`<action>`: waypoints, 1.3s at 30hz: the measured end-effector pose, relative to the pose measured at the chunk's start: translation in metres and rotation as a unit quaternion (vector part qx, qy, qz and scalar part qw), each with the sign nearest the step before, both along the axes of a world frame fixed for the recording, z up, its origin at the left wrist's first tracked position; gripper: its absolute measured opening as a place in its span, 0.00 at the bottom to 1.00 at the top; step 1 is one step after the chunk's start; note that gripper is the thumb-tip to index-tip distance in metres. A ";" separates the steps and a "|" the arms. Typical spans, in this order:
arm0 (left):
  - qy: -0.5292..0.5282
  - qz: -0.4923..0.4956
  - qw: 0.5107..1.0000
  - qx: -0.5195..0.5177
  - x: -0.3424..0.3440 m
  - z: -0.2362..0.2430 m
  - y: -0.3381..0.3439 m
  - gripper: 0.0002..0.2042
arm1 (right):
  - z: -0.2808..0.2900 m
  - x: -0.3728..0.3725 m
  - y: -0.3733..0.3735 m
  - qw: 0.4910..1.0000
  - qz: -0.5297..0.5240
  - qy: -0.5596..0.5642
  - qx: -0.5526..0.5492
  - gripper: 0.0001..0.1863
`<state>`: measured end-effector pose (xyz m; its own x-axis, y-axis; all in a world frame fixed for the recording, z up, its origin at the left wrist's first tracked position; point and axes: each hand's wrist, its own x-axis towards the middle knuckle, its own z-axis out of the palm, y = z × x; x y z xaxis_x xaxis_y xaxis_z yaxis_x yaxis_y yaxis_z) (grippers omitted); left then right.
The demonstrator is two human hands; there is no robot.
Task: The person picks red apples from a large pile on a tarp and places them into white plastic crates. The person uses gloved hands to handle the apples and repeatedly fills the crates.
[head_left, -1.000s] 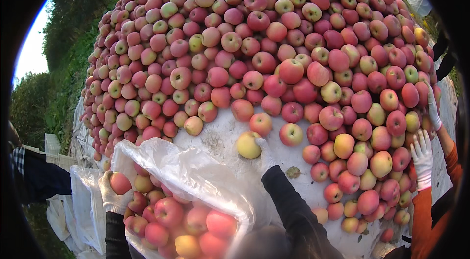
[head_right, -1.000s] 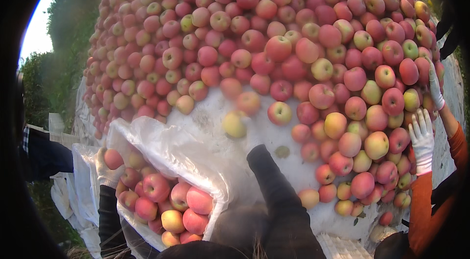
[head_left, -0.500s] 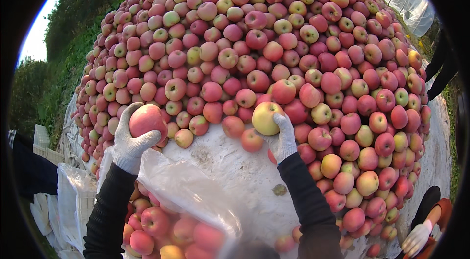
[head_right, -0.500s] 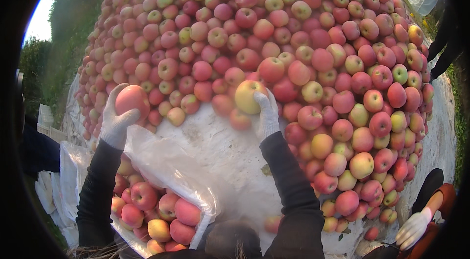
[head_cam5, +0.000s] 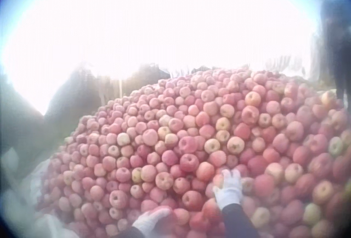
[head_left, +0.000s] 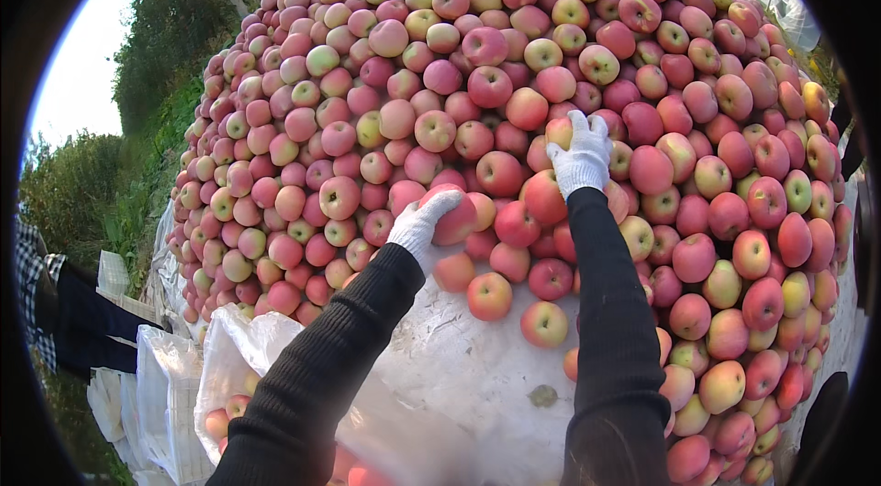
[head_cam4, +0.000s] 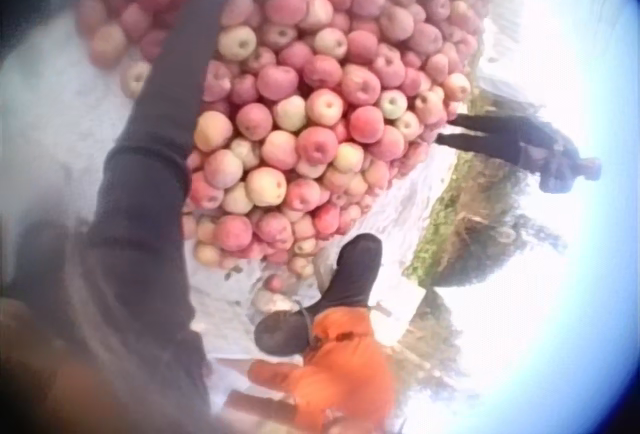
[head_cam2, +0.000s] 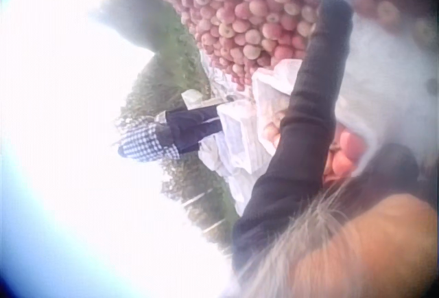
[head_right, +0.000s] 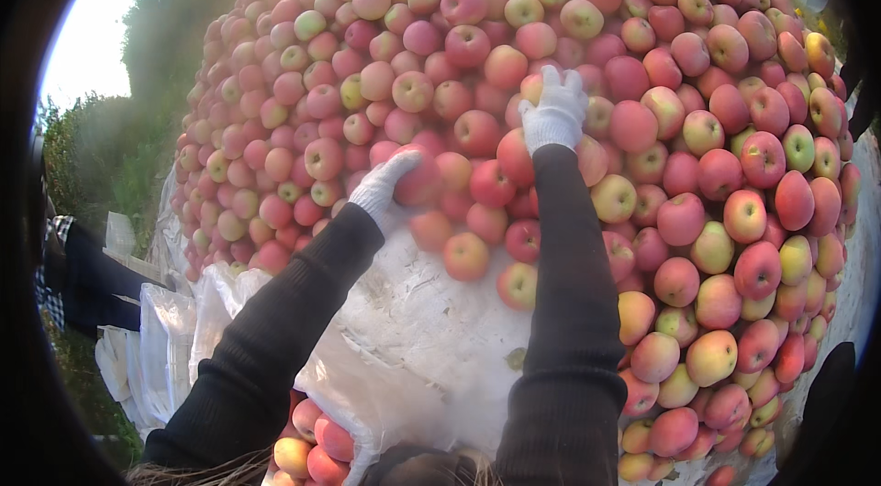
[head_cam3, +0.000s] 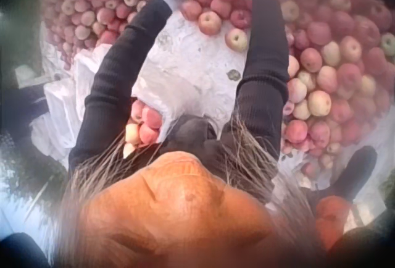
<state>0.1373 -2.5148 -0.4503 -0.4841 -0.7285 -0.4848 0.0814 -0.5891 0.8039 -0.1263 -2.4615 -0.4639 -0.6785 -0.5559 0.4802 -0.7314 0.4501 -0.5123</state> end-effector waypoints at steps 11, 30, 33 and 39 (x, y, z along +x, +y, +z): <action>0.270 -0.060 0.951 0.134 -0.015 0.010 0.004 0.22 | 0.046 0.061 0.011 0.884 0.424 -0.196 0.008 0.33; -0.356 0.104 0.861 -0.349 0.369 0.201 0.080 0.23 | -0.043 -0.205 -0.060 0.991 -0.078 0.104 0.038 0.34; -0.434 0.096 0.857 -0.260 0.439 0.188 0.126 0.24 | -0.022 -0.150 -0.062 0.993 -0.012 0.115 0.015 0.32; -0.629 -0.222 0.661 -0.343 0.481 0.125 0.154 0.35 | 0.092 0.108 -0.027 0.911 0.381 -0.116 -0.108 0.29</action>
